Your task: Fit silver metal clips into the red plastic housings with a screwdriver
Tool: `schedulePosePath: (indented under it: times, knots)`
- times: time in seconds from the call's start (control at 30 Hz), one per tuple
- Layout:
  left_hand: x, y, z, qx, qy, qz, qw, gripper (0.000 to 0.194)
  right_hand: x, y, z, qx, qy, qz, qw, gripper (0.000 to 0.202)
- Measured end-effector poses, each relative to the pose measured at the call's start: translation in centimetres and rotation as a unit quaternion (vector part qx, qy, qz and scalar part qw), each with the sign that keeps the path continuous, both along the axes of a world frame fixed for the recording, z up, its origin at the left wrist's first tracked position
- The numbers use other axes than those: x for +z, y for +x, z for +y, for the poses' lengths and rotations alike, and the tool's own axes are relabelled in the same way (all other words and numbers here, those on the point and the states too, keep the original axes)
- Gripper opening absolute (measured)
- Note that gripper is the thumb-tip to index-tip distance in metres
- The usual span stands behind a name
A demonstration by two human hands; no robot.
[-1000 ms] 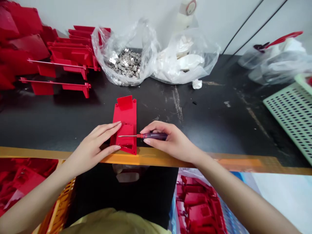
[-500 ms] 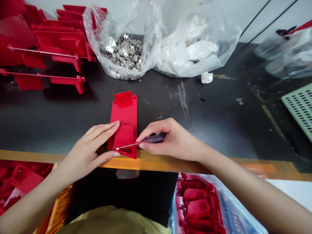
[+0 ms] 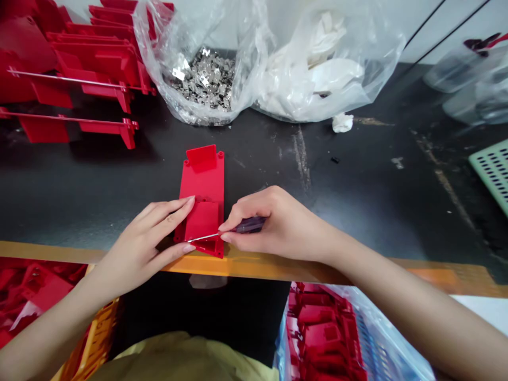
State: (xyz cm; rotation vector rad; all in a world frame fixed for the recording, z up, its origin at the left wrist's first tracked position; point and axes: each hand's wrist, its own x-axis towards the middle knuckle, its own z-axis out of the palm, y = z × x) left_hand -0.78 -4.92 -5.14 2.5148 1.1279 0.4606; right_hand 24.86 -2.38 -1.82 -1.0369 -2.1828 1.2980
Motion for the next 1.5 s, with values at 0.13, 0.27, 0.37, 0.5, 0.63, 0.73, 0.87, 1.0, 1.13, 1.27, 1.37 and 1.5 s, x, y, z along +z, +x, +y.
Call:
schedulePosePath:
  times: [0.13, 0.27, 0.37, 0.5, 0.63, 0.73, 0.87, 1.0, 1.13, 1.27, 1.37, 1.5]
  knots:
    - [0.1, -0.1, 0.0, -0.003, -0.008, 0.001, 1.000, 0.059, -0.2, 0.0, 0.0, 0.007, 0.017, -0.018, 1.000, 0.013]
    - [0.3, -0.1, 0.1, -0.012, -0.013, 0.011, 1.000, 0.055, -0.6, 0.1, -0.4, 0.025, 0.062, -0.030, 0.997, 0.011]
    - [0.5, -0.1, 0.1, -0.015, -0.009, 0.019, 1.000, 0.053, -0.8, 0.2, -0.7, 0.033, 0.103, -0.046, 0.993, 0.009]
    - [0.6, 0.0, 0.0, -0.013, 0.000, 0.033, 0.999, 0.051, -1.2, 0.3, -0.9, 0.048, 0.147, -0.080, 0.985, 0.012]
    - [0.6, 0.0, 0.0, -0.019, 0.007, 0.049, 0.999, 0.053, -2.0, 0.5, -1.0, 0.063, 0.186, -0.096, 0.976, 0.013]
    - [0.6, 0.0, 0.0, -0.026, 0.012, 0.060, 0.998, 0.056, -2.6, 0.7, -0.9, 0.070, 0.233, -0.082, 0.966, 0.011]
    - [0.6, -0.1, -0.1, -0.028, 0.015, 0.067, 0.997, 0.057, -3.1, 0.7, -0.8, 0.081, 0.279, -0.070, 0.954, 0.011]
    - [0.5, 0.0, -0.1, -0.026, 0.021, 0.073, 0.997, 0.057, -3.1, 0.6, -0.7, 0.078, 0.282, -0.074, 0.953, 0.012]
    - [0.7, 0.1, -0.1, -0.028, 0.012, 0.064, 0.997, 0.055, -3.0, 0.4, -1.0, 0.063, 0.271, -0.087, 0.956, 0.012]
    - [1.1, 0.1, 0.0, -0.015, -0.020, 0.040, 0.999, 0.049, -2.9, 0.3, -1.5, 0.045, 0.235, -0.101, 0.966, 0.012]
    - [1.4, 0.1, 0.4, -0.001, -0.056, -0.006, 0.998, 0.048, -2.6, 0.2, -1.7, 0.041, 0.191, -0.107, 0.975, 0.014]
    - [1.9, 0.4, 1.2, 0.029, -0.112, -0.065, 0.991, 0.049, -2.2, 0.1, -1.4, 0.047, 0.113, -0.081, 0.989, 0.013]
